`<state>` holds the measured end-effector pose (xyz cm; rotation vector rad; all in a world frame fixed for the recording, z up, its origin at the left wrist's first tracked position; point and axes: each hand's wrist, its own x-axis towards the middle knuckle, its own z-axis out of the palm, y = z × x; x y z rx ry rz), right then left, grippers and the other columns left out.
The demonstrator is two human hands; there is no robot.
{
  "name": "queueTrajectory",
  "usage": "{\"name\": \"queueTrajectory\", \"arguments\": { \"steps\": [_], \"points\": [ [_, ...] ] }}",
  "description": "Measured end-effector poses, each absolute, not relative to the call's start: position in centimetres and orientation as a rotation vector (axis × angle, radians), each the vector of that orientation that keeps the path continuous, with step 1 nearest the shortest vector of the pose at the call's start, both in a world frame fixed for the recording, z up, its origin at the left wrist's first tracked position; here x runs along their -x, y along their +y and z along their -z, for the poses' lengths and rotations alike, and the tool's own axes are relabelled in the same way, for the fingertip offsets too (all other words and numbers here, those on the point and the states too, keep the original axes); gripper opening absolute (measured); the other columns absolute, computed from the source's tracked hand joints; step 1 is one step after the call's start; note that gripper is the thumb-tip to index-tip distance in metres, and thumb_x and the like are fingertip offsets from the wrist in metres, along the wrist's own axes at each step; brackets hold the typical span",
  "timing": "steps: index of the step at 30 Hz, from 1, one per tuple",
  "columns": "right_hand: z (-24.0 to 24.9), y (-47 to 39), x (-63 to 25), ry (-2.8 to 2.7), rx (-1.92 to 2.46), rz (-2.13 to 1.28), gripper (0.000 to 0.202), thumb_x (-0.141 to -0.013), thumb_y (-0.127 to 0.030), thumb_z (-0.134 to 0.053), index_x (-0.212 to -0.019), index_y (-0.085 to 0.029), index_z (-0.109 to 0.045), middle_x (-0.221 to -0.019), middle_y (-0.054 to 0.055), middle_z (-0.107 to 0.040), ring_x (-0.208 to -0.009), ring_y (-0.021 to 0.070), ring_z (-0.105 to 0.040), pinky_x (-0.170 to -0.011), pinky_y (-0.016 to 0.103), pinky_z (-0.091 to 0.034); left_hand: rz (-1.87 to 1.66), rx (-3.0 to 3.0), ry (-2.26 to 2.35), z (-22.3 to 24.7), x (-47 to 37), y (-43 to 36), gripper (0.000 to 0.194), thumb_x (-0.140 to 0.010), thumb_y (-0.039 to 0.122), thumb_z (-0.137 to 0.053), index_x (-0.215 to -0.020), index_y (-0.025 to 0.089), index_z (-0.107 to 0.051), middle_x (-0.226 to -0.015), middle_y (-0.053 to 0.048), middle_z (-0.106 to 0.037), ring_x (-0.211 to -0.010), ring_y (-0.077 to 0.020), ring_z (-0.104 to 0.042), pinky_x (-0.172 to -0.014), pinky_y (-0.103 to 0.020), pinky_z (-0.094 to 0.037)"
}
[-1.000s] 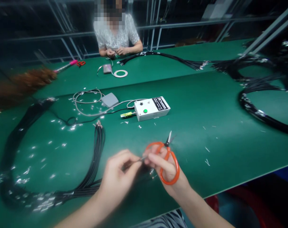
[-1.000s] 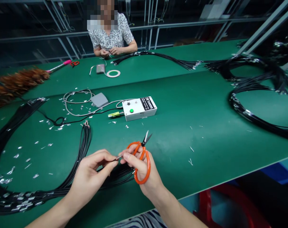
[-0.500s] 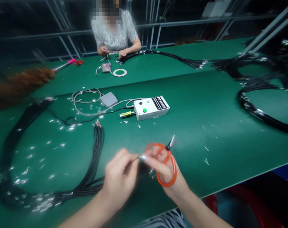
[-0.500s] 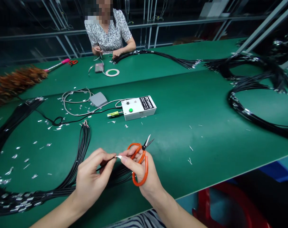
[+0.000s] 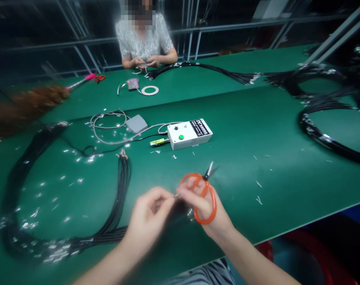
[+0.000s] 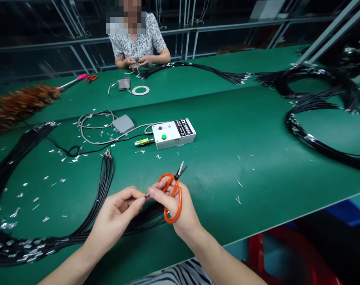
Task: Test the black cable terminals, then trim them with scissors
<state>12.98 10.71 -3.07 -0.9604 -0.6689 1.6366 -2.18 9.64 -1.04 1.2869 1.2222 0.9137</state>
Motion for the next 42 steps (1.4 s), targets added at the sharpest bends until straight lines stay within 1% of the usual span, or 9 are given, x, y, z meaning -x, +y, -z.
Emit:
{"name": "queueTrajectory", "arguments": {
  "steps": [4, 11, 14, 17, 21, 28, 34, 38, 42],
  "points": [
    [3.3, 10.3, -12.8, -0.589, 0.951, -1.731, 0.018, -0.074, -0.027, -0.08, -0.08, -0.022, -0.063, -0.082, -0.003, -0.068, -0.075, 0.011, -0.062, -0.072, 0.024, -0.045, -0.954, -1.162, 1.219, 0.9, 2.1, 9.8, 0.016, -0.082, 0.023, -0.063, -0.07, 0.014, -0.059, -0.066, 0.001, -0.057, -0.063, -0.0102, -0.054, -0.06, -0.02, -0.044],
    [3.7, 8.6, -12.6, -0.53, 0.987, -1.744, 0.027, -0.065, -0.02, -0.085, -0.077, -0.02, -0.061, -0.078, -0.004, -0.065, -0.077, 0.0104, -0.059, -0.076, 0.023, -0.044, -1.063, -1.266, 1.253, 1.4, 2.0, 9.6, 0.012, -0.083, 0.018, -0.064, -0.072, 0.015, -0.059, -0.071, 0.001, -0.055, -0.067, -0.0105, -0.054, -0.062, -0.02, -0.044],
    [3.5, 8.9, -12.9, -0.56, 0.989, -1.665, 0.024, -0.067, -0.022, -0.084, -0.077, -0.02, -0.062, -0.08, -0.003, -0.065, -0.077, 0.0117, -0.059, -0.075, 0.024, -0.044, -1.036, -1.338, 1.26, 1.3, 1.9, 9.6, 0.014, -0.084, 0.017, -0.062, -0.07, 0.016, -0.058, -0.07, 0.001, -0.054, -0.065, -0.0109, -0.053, -0.06, -0.02, -0.043],
    [3.3, 9.4, -13.2, -0.595, 0.981, -1.636, 0.021, -0.07, -0.025, -0.082, -0.075, -0.02, -0.062, -0.076, -0.003, -0.063, -0.072, 0.012, -0.058, -0.07, 0.025, -0.044, -1.03, -1.487, 1.31, 1.3, 1.8, 9.5, 0.016, -0.086, 0.015, -0.06, -0.07, 0.016, -0.059, -0.069, 0.001, -0.053, -0.064, -0.0115, -0.053, -0.058, -0.021, -0.042],
    [3.3, 9.4, -13.3, -0.478, 0.969, -1.721, 0.018, -0.074, -0.027, -0.079, -0.077, -0.021, -0.063, -0.073, -0.003, -0.062, -0.071, 0.0113, -0.06, -0.064, 0.022, -0.044, -1.134, -1.904, 1.343, 1.7, 1.8, 9.0, 0.015, -0.089, 0.009, -0.055, -0.077, 0.016, -0.061, -0.071, -0.001, -0.054, -0.065, -0.0122, -0.053, -0.059, -0.023, -0.043],
    [2.9, 9.0, -13.3, -0.268, 0.959, -1.875, 0.018, -0.071, -0.021, -0.08, -0.076, -0.019, -0.063, -0.079, -0.002, -0.064, -0.074, 0.0104, -0.061, -0.068, 0.021, -0.047, -1.185, -2.563, 1.41, 2.8, 2.2, 8.6, 0.017, -0.085, 0.002, -0.057, -0.09, 0.017, -0.062, -0.067, -0.003, -0.061, -0.06, -0.0147, -0.053, -0.059, -0.028, -0.041],
    [2.8, 8.7, -13.2, -0.294, 0.974, -1.827, 0.025, -0.066, -0.017, -0.083, -0.077, -0.02, -0.06, -0.081, -0.002, -0.065, -0.078, 0.0123, -0.062, -0.069, 0.022, -0.046, -1.153, -2.654, 1.394, 2.9, 2.4, 8.8, 0.015, -0.085, 0.002, -0.059, -0.092, 0.015, -0.061, -0.066, -0.004, -0.061, -0.058, -0.0152, -0.05, -0.058, -0.028, -0.039],
    [2.8, 8.6, -13.2, -0.439, 1.068, -1.756, 0.025, -0.067, -0.024, -0.083, -0.072, -0.019, -0.058, -0.074, -0.002, -0.062, -0.071, 0.0132, -0.06, -0.064, 0.024, -0.043, -1.167, -2.65, 1.409, 3.0, 2.3, 8.8, 0.015, -0.084, 0.001, -0.059, -0.091, 0.015, -0.061, -0.066, -0.004, -0.061, -0.058, -0.0152, -0.051, -0.059, -0.028, -0.041],
    [2.4, 8.8, -13.5, -0.594, 1.062, -1.684, 0.026, -0.068, -0.022, -0.08, -0.069, -0.02, -0.054, -0.069, -0.004, -0.058, -0.065, 0.0122, -0.055, -0.064, 0.026, -0.041, -1.146, -2.658, 1.418, 3.3, 2.2, 8.8, 0.014, -0.086, 0.004, -0.057, -0.087, 0.017, -0.063, -0.065, -0.003, -0.06, -0.058, -0.0146, -0.053, -0.059, -0.027, -0.041]
  ]
}}
